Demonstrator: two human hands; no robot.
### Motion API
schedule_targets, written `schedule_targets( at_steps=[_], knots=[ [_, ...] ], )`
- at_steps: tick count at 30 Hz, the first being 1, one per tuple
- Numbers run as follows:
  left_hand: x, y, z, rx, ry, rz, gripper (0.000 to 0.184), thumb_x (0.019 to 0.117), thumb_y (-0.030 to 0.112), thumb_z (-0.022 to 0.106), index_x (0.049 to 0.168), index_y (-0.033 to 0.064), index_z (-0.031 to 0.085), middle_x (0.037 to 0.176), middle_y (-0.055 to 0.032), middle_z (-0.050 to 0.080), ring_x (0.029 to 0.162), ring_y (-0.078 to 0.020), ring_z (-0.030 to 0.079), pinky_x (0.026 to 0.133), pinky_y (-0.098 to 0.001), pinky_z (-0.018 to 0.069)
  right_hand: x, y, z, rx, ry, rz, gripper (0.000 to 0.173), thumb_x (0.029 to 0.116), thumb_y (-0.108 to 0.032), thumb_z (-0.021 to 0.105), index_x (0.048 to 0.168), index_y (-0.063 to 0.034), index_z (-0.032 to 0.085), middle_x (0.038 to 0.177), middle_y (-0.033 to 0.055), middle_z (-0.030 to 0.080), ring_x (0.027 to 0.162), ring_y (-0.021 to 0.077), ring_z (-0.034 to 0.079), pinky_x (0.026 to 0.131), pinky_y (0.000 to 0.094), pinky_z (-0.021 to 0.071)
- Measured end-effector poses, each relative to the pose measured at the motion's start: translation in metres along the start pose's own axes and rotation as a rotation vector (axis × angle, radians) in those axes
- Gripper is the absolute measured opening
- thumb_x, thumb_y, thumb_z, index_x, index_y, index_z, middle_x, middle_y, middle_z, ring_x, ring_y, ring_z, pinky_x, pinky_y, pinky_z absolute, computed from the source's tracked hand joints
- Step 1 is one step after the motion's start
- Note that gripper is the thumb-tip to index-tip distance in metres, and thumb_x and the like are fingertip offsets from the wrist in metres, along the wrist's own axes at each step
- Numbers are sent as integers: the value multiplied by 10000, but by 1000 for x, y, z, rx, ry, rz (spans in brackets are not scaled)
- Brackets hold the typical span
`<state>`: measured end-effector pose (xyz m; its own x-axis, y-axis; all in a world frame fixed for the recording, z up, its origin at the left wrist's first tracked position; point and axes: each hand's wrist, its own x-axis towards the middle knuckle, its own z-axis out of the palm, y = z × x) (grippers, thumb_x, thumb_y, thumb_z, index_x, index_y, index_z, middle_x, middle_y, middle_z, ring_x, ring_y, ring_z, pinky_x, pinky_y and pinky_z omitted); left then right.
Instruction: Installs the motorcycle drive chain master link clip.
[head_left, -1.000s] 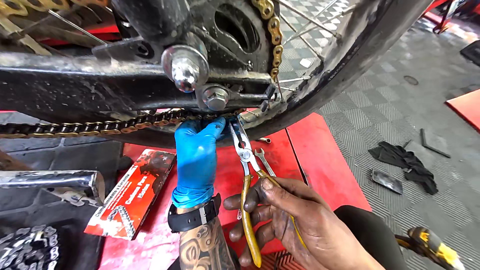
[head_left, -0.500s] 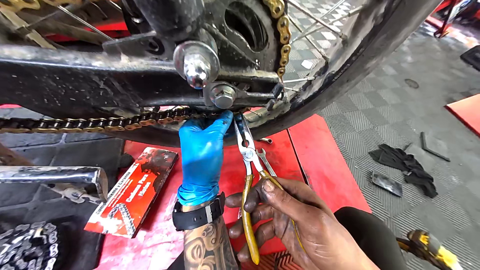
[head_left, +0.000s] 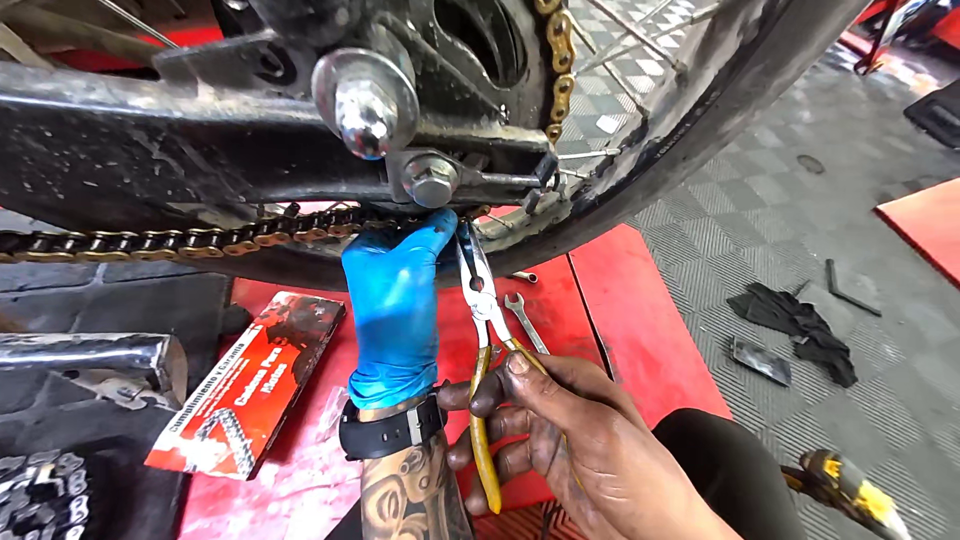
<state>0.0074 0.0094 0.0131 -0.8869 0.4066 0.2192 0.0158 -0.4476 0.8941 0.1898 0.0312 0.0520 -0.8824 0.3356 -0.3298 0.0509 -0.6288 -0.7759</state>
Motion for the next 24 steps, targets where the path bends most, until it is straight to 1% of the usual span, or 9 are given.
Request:
schedule_targets(
  at_steps=[2,5,9,10,12,14,18,21,24],
  knots=[
    [0,0,2,-4,17,8,174,940,53,682,1099,-16,663,941,-129,731,838,-233,734,782,-413,648,0,-2,1,3,18,24,397,1118,-216,368,1122,61,653,1122,250,704,857,331,746,690,444,651],
    [0,-3,3,-13,26,38,161,934,34,668,1087,-14,664,963,-119,728,880,-215,727,823,-399,636,1,-3,1,6,20,48,403,1118,-229,365,1114,52,654,1104,244,708,834,310,744,682,421,645],
    [0,-4,4,12,26,42,153,934,43,666,1077,-11,659,954,-120,722,879,-232,728,818,-420,641,3,0,8,19,72,56,391,1120,-231,378,1083,40,657,1002,211,720,729,252,727,624,379,636],
    [0,-4,4,17,25,49,144,937,42,661,1069,-14,661,949,-124,723,876,-240,730,814,-432,643,3,-1,8,19,71,66,395,1120,-239,384,1087,41,661,1005,214,721,738,258,729,628,381,636],
    [0,-4,4,15,40,36,160,929,31,666,1081,-19,657,963,-133,723,884,-256,734,807,-459,651,4,-3,6,23,32,93,418,1119,-268,384,1098,38,667,1063,221,717,821,289,736,689,414,641],
    [1,-2,5,16,51,16,190,914,20,678,1101,-4,654,980,-119,720,889,-248,732,794,-459,653,4,-5,6,28,14,106,423,1118,-269,381,1106,40,671,1100,225,711,873,306,738,733,439,645],
    [1,-2,5,-8,46,18,186,907,8,675,1090,-9,649,949,-129,717,845,-252,729,767,-451,652,4,-1,5,49,18,70,395,1117,-236,380,1112,47,657,1077,225,711,857,310,741,722,447,651],
    [1,-3,5,-15,45,37,161,914,6,670,1073,-19,658,940,-139,719,852,-248,725,792,-437,642,5,5,4,32,4,25,386,1118,-223,381,1114,54,649,1067,223,711,864,309,740,725,445,650],
    [0,-4,3,5,24,53,117,932,28,666,1040,-16,667,913,-130,720,833,-241,724,786,-428,639,4,0,0,1,-40,31,400,1122,-240,367,1114,46,647,1075,223,710,864,312,744,726,446,651]
  ],
)
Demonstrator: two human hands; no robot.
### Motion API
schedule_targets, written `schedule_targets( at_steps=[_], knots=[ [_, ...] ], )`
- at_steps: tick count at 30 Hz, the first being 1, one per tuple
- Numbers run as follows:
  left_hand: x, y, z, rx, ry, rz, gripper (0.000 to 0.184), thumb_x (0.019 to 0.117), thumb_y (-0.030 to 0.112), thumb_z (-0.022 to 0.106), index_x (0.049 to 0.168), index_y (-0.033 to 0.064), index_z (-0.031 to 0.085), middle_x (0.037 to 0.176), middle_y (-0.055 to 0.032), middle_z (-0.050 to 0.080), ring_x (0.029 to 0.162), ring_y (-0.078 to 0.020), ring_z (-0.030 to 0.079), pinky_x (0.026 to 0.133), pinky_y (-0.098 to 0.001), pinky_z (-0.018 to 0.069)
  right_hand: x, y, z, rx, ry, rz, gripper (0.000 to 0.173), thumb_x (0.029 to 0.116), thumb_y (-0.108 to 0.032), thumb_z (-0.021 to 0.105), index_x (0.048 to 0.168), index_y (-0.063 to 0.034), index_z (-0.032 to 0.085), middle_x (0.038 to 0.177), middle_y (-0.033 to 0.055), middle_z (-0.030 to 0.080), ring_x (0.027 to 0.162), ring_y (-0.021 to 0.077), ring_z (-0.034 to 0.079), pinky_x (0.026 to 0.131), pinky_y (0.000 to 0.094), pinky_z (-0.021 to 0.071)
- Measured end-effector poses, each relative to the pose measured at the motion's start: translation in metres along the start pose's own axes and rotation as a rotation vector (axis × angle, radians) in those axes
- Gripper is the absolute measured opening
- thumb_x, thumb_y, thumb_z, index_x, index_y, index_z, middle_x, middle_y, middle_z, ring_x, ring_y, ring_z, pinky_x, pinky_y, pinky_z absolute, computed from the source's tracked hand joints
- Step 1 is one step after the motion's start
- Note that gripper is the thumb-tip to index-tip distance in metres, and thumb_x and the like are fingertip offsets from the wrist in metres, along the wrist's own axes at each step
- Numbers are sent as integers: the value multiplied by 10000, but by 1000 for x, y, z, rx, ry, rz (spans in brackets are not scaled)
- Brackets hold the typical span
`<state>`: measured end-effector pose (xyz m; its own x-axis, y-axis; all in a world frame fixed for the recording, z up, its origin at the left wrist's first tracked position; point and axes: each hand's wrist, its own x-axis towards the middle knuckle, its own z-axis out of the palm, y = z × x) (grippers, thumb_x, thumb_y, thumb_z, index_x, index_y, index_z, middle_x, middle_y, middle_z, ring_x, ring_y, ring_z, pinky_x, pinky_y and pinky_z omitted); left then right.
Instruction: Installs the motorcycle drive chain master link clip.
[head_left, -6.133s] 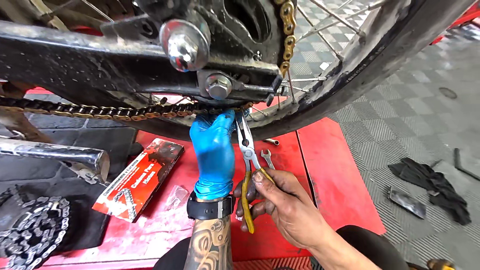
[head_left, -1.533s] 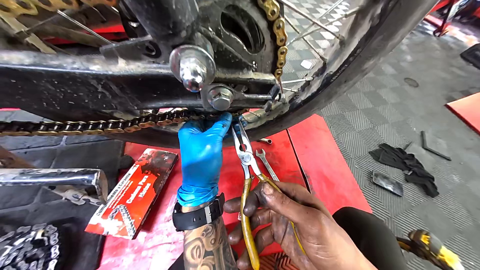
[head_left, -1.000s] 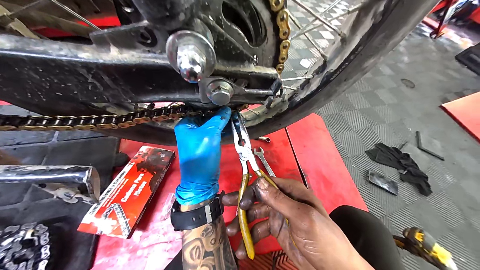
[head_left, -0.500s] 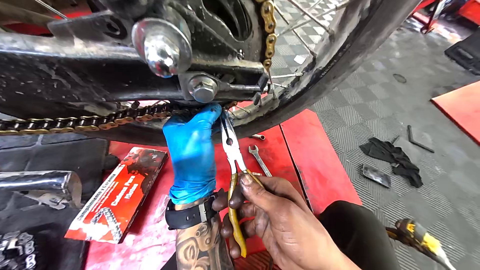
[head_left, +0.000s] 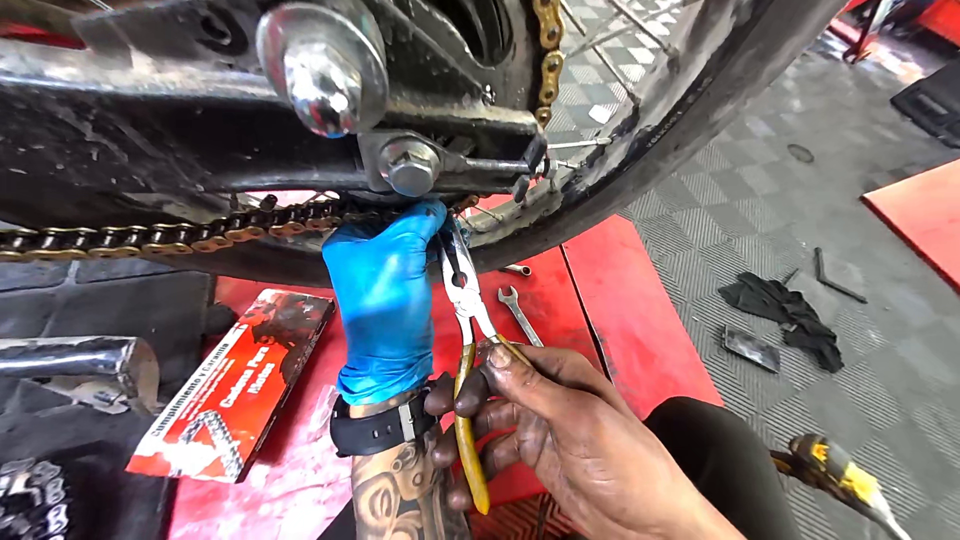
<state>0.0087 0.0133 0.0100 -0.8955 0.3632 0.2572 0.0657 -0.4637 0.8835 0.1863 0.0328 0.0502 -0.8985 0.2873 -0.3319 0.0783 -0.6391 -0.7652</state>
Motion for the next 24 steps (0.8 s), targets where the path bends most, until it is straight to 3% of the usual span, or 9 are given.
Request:
schedule_targets(
  at_steps=[2,5,8,11,13,14,18,21,24],
  knots=[
    [1,1,0,16,-6,-19,108,937,38,662,1029,-17,670,891,-129,724,806,-247,730,770,-437,647,-1,-3,-4,-29,-38,0,383,1122,-237,365,1117,35,633,1052,217,707,845,302,742,707,429,649],
    [3,3,2,-21,-11,-51,77,928,1,652,1001,-20,656,795,-114,715,684,-227,715,658,-393,647,-4,-3,-10,-108,-85,21,359,1121,-215,364,1118,30,626,1073,192,721,865,285,749,710,425,654],
    [4,3,-4,-63,-64,-77,97,952,18,636,1039,-21,651,836,-120,726,735,-228,721,717,-391,641,-10,5,-13,-230,-29,-57,349,1119,-208,384,1113,32,637,1086,182,725,890,301,751,726,444,661],
    [3,5,-11,-102,-118,-127,133,988,28,606,1111,-21,619,928,-140,735,813,-239,737,790,-394,643,-14,17,-26,-678,156,-201,289,1095,-250,467,1054,-60,679,939,50,747,786,173,741,664,338,657],
    [0,6,-16,-120,-173,-125,160,990,-1,544,1141,-21,594,983,-142,731,862,-249,743,845,-408,641,-15,32,-44,-1120,339,-275,298,1054,-372,506,953,-156,683,774,-53,632,653,67,614,567,270,533],
    [-1,6,-18,-131,-196,-127,191,983,-21,517,1162,-20,581,1017,-142,731,892,-252,743,877,-414,634,-15,41,-55,-1297,401,-296,317,1036,-399,505,925,-159,681,777,-35,588,639,82,565,552,287,495],
    [-7,0,-17,-222,-171,-181,200,1048,56,472,1203,-23,569,1084,-172,712,938,-276,735,911,-436,619,-19,69,-90,-1639,436,-102,372,1018,-438,478,990,-147,706,920,49,616,779,194,641,627,374,561],
    [-10,-7,-6,-291,-66,-229,217,1074,112,492,1228,-19,568,1064,-173,708,906,-275,737,879,-438,629,-16,74,-100,-1684,422,-34,370,1013,-435,482,1039,-147,713,979,68,627,856,217,659,681,377,577],
    [-11,-12,-3,-350,-53,-238,193,1065,83,491,1210,-15,570,1047,-170,705,888,-267,737,871,-433,631,-10,62,-100,-1639,458,-115,370,1013,-445,483,1027,-159,718,959,39,624,822,174,649,680,347,576]
  ],
)
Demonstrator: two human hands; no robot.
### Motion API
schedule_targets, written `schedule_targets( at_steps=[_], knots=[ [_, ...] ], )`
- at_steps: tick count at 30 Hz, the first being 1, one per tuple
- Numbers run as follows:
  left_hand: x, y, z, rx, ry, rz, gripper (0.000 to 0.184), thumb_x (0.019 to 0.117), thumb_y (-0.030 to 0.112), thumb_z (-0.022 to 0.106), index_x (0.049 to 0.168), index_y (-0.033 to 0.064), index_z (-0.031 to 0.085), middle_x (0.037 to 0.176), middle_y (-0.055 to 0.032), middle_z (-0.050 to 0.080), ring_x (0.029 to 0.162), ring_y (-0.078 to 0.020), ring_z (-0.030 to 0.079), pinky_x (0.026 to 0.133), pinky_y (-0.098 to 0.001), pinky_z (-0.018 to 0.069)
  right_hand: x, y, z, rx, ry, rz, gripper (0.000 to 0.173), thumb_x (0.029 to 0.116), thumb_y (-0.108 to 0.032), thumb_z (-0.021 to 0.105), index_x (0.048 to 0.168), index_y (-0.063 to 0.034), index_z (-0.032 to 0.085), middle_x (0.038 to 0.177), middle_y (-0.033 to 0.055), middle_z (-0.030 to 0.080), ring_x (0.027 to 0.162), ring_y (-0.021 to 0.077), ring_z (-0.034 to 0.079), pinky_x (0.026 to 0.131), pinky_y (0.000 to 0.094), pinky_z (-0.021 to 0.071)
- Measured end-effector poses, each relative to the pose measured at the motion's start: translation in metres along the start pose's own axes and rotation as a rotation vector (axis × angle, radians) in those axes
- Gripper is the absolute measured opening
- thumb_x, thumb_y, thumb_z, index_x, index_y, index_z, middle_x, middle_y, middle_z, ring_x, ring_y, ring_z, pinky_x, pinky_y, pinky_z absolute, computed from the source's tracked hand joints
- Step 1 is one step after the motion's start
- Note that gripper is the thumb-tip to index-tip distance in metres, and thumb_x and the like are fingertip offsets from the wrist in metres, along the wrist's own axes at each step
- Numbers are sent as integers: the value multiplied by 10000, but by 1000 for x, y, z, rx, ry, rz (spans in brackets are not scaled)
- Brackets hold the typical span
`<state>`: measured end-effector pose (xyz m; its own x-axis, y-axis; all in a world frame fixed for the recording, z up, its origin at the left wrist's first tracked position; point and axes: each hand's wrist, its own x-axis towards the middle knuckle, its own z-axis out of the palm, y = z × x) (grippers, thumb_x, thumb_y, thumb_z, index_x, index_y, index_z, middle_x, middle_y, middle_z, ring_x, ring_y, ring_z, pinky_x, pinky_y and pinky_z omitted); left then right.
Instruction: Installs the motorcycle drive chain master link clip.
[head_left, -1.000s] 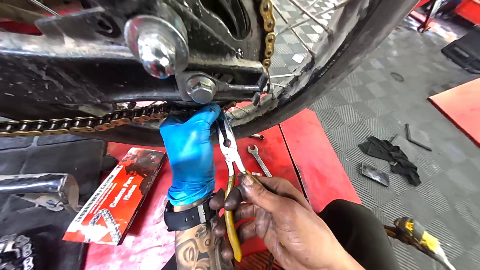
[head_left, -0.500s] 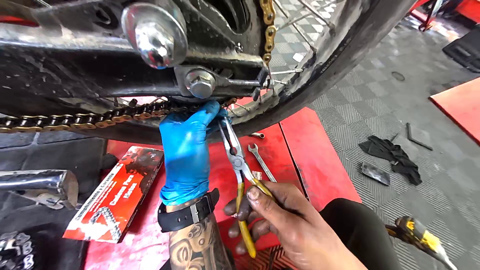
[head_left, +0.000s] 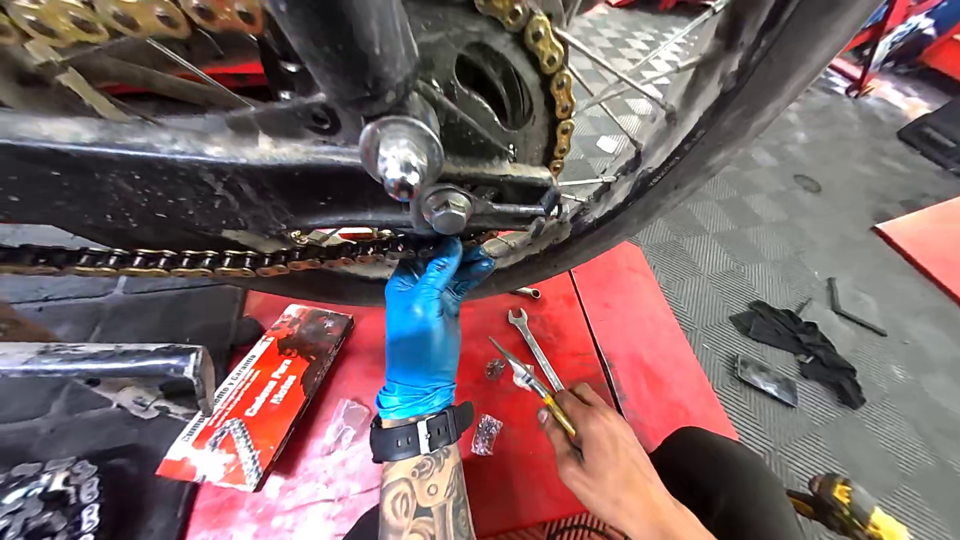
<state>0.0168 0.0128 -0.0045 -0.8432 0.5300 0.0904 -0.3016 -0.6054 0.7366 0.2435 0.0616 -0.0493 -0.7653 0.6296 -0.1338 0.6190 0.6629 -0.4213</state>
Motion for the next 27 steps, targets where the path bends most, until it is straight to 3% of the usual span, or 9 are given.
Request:
schedule_targets(
  at_steps=[6,9,13,15,19,21,24,26,27],
  knots=[
    [1,-5,2,-23,54,-30,169,1039,54,506,1155,-34,591,996,-188,716,842,-280,739,842,-436,632,8,2,0,-84,-11,-61,360,1004,-431,495,1026,-151,721,938,50,622,846,199,653,679,363,573],
    [1,-2,2,-12,60,-78,215,1041,57,508,1207,-58,582,1070,-222,709,929,-323,739,903,-475,617,5,12,10,142,51,-75,332,1023,-388,504,997,-129,710,919,22,627,758,122,625,654,297,559],
    [1,4,3,35,75,-120,209,1040,62,491,1161,-55,614,1062,-212,710,921,-311,738,884,-459,624,8,9,-9,421,263,-204,283,1035,-324,517,1003,-130,720,894,-40,681,691,38,628,578,234,553],
    [2,5,2,48,63,-120,203,1036,61,491,1131,-58,625,1045,-206,711,908,-299,736,880,-451,623,11,-5,-17,542,343,-218,232,1008,-311,593,958,-132,731,887,-42,685,659,41,619,536,221,538],
    [2,3,-4,33,12,-63,223,1030,63,530,1216,-46,586,1130,-216,696,986,-321,729,929,-481,609,23,-30,-4,757,439,-203,141,971,-233,652,905,-120,704,814,-18,676,629,94,638,518,250,560],
    [3,4,-7,59,15,-28,244,1015,55,565,1234,-50,591,1164,-221,695,1011,-335,729,932,-485,614,32,-31,11,697,487,-254,195,981,-244,641,843,-119,696,831,-26,659,632,61,607,511,222,527],
    [4,3,-9,88,8,-5,235,1005,38,570,1216,-57,611,1164,-216,701,1021,-328,728,934,-478,615,55,-14,27,467,638,-405,278,952,-229,653,698,-115,641,922,15,655,738,50,620,585,196,542],
    [3,4,-8,92,11,-7,229,1010,29,556,1212,-61,613,1182,-217,698,1047,-338,723,950,-492,608,74,-5,29,345,683,-407,256,930,-221,655,702,-107,671,957,37,656,791,71,631,632,214,555],
    [2,5,-8,99,12,-9,225,1014,36,551,1211,-52,617,1184,-207,699,1050,-333,722,953,-496,606,82,-3,27,306,661,-383,224,934,-227,660,761,-97,715,1001,46,665,843,85,645,680,231,570]
  ],
)
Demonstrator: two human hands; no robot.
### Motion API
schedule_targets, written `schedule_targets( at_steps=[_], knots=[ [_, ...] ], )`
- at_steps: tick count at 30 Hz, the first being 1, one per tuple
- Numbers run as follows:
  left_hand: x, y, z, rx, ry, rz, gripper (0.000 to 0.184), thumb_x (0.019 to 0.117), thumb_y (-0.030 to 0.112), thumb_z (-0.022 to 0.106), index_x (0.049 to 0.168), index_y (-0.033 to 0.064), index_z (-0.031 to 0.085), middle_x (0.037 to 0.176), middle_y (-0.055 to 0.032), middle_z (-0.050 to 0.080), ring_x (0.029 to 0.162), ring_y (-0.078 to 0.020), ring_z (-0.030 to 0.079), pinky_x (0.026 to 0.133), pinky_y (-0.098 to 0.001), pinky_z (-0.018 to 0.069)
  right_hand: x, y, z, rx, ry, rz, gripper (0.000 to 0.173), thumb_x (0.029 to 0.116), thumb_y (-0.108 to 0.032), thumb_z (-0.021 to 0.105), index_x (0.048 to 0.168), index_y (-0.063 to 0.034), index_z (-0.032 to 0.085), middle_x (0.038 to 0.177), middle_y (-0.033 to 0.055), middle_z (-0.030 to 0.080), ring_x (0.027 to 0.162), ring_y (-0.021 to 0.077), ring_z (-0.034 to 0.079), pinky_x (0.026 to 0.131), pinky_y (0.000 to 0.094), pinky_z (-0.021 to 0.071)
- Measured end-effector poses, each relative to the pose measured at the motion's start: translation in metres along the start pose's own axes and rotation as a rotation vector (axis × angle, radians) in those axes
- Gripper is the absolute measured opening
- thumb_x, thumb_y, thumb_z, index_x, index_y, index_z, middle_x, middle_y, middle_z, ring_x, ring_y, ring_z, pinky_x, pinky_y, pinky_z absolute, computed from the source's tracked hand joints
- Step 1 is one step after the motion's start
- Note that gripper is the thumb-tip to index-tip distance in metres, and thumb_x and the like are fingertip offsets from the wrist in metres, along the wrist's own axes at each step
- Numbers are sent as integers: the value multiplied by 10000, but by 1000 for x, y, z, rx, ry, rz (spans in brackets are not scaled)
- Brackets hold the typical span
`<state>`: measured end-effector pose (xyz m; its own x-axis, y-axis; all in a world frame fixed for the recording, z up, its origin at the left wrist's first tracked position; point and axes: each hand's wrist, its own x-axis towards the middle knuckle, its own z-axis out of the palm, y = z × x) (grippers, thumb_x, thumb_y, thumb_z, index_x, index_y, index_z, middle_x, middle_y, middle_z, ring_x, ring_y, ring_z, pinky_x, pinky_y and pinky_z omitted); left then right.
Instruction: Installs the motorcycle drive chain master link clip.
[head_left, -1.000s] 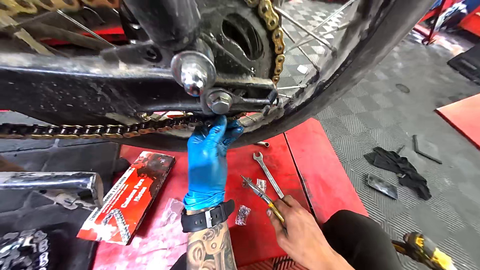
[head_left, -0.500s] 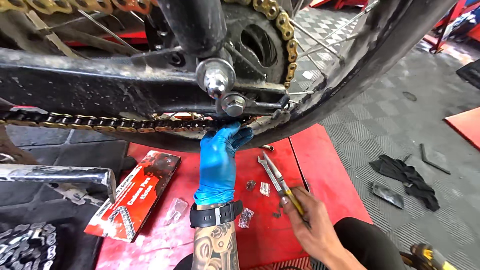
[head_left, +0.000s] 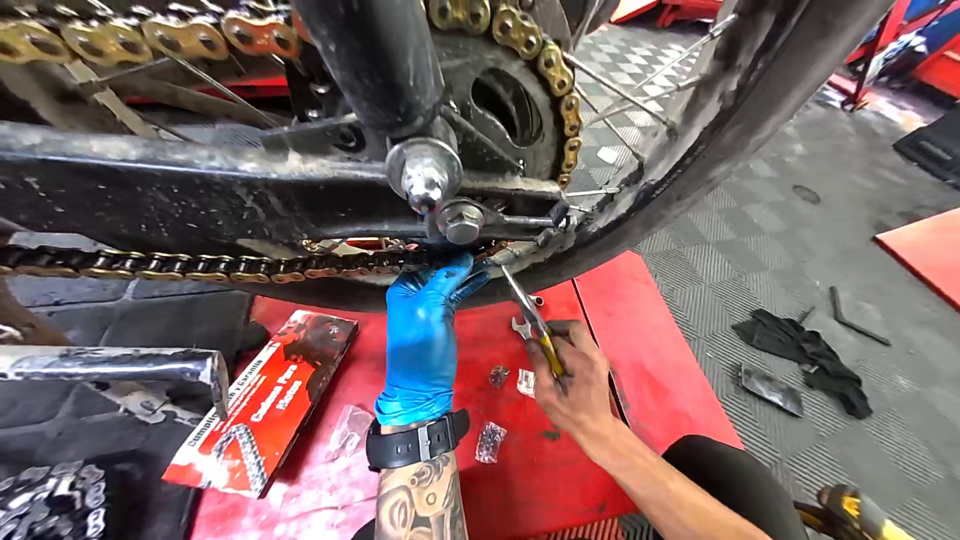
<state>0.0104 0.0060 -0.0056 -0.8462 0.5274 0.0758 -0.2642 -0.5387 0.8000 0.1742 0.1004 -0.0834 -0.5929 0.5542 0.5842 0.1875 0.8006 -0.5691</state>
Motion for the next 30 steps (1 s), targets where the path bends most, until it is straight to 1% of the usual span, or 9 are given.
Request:
schedule_targets(
  at_steps=[3,5,8,10,16,23,25,27,30],
  knots=[
    [-1,1,-1,40,0,16,216,1010,61,556,1186,-35,636,1151,-190,709,1028,-319,724,949,-498,605,19,11,3,-12,-106,-2,187,963,-214,649,938,-71,767,1200,76,692,1081,137,668,904,294,583],
    [1,0,-1,45,20,18,203,997,34,571,1163,-59,642,1116,-209,719,999,-328,735,924,-491,621,28,17,2,-12,-133,-78,206,970,-178,619,1008,-33,760,1312,130,665,1194,215,645,999,358,555],
    [-5,2,-1,88,7,20,208,1016,58,552,1192,-13,636,1134,-154,719,1013,-280,733,928,-451,619,39,21,-8,-31,-203,-164,283,943,-101,552,1132,34,715,1485,201,545,1381,293,533,1142,414,467],
    [0,1,1,44,24,35,207,1004,16,542,1169,-71,631,1102,-207,719,992,-315,736,924,-481,622,47,23,-16,-47,-264,-205,344,915,-79,539,1199,43,690,1522,209,501,1444,308,459,1190,420,414],
    [0,0,2,20,33,28,151,1000,14,538,1092,-48,642,1026,-172,724,933,-266,735,894,-425,620,64,24,-18,-71,-364,-295,326,884,-88,551,1163,12,686,1496,206,511,1443,332,441,1210,450,373],
    [2,-2,1,4,19,34,185,1006,31,525,1141,-53,621,1087,-195,704,994,-292,714,936,-478,596,58,20,-14,-71,-323,-263,340,883,-89,552,1179,13,684,1512,198,494,1432,330,449,1199,457,378],
    [1,-2,1,4,-8,45,195,1023,39,495,1147,-49,617,1102,-193,702,1016,-291,712,950,-482,592,59,17,-12,-91,-318,-262,327,888,-112,562,1169,4,682,1519,192,483,1418,340,456,1164,464,409],
    [-1,-2,0,10,-46,71,228,1038,52,431,1130,-44,617,1101,-194,703,1033,-301,708,970,-489,581,63,10,-12,-121,-307,-271,305,888,-126,578,1147,-8,689,1483,185,515,1372,347,495,1122,475,445],
    [-1,-1,3,-37,-33,42,221,1024,48,417,1125,-18,602,1110,-177,696,1064,-299,696,1000,-488,559,71,5,-13,-168,-322,-294,299,851,-117,611,1123,-22,690,1442,186,549,1322,359,539,1059,508,473]
  ],
)
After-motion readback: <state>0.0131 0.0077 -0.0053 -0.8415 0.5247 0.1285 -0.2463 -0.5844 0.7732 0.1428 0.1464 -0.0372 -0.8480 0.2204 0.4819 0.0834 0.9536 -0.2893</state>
